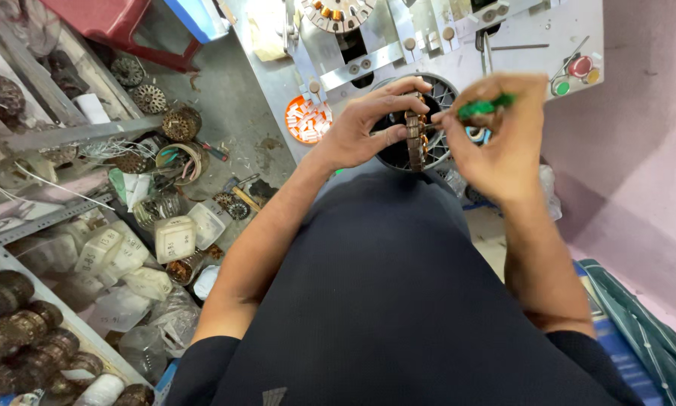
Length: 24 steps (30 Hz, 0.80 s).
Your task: The person works on a copper-wound fan motor stator using a screwdriver. They use the tool to adjust the copper windings and handle small white components on the stator by hand while holding it in the center of the frame.
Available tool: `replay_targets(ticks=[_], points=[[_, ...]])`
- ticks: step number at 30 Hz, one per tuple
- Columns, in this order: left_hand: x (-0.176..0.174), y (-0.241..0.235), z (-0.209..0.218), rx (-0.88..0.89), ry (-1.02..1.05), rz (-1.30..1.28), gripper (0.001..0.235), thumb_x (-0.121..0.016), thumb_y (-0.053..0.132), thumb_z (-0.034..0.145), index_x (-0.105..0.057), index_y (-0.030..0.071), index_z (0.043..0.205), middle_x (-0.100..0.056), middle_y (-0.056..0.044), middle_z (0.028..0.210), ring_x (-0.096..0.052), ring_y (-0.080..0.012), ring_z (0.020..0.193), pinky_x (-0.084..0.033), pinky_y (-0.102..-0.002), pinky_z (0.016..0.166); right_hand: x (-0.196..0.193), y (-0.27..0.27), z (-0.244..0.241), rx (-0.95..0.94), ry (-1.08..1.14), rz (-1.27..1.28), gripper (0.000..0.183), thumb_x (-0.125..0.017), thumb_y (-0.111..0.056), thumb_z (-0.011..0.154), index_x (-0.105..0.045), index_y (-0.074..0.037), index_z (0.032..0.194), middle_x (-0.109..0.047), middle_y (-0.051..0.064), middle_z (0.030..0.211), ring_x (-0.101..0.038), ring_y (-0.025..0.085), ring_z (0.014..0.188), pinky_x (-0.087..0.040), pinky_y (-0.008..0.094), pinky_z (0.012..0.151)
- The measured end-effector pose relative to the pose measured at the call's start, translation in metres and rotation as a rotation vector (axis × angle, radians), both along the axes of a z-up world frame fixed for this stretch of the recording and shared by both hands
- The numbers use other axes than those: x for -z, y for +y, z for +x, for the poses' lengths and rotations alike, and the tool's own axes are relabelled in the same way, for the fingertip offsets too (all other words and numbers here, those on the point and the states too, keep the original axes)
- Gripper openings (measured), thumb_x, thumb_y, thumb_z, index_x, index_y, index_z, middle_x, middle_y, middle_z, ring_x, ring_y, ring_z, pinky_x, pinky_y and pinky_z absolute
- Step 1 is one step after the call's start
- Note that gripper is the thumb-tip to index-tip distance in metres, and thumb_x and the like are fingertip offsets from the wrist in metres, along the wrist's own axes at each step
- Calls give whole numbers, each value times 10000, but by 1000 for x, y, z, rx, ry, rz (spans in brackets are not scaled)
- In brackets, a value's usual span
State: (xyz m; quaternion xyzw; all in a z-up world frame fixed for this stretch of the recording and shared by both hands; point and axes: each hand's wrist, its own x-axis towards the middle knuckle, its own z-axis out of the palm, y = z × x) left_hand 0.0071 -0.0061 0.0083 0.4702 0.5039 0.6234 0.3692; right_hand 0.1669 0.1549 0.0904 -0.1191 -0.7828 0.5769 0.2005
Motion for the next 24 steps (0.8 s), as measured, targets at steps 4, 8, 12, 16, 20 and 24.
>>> replay_targets(ticks=[4,8,12,16,20,24], points=[[0,-2,3,-23,30,-54,324,-726,127,1013,-664,42,1320,-574,-101,1502,-575,-235,1406,-454,-377,1217,-12,17,-8,-143,-156,205,449,-707,138,976,-368,-4,1235,-648,154,1058,-744,242,958,-632,328,802],[-3,0,3,-38,31,-46,318,-727,118,1010,-668,36,1312,-576,-108,1504,-562,-245,1427,-443,-381,1229,-12,15,-10,-128,-166,271,462,-759,110,953,-399,2,1222,-663,176,1060,-741,248,930,-636,344,807],[-7,0,2,-49,41,-41,336,-718,81,978,-672,44,1309,-571,-114,1512,-556,-264,1438,-440,-393,1232,-7,-5,0,-83,95,463,465,-747,166,946,-382,-36,1150,-659,198,1064,-765,269,972,-590,326,727],[-11,0,3,-82,85,-40,357,-734,65,983,-668,68,1334,-575,-112,1523,-563,-263,1440,-457,-391,1224,3,-14,14,-39,186,558,481,-725,195,936,-365,-47,1144,-662,207,1067,-758,316,977,-594,357,759],[-8,-14,15,-281,189,-76,409,-774,80,944,-660,73,1337,-607,-98,1467,-588,-246,1389,-476,-377,1186,-8,-4,28,99,235,248,434,-687,199,969,-394,-3,1219,-626,230,1136,-757,313,936,-618,322,754],[17,-42,22,-670,191,-281,255,-789,81,936,-701,61,1176,-690,-71,1142,-697,-202,1041,-567,-321,934,-44,-2,52,129,381,25,286,-698,163,944,-496,28,1095,-666,233,1059,-782,317,911,-636,331,773]])
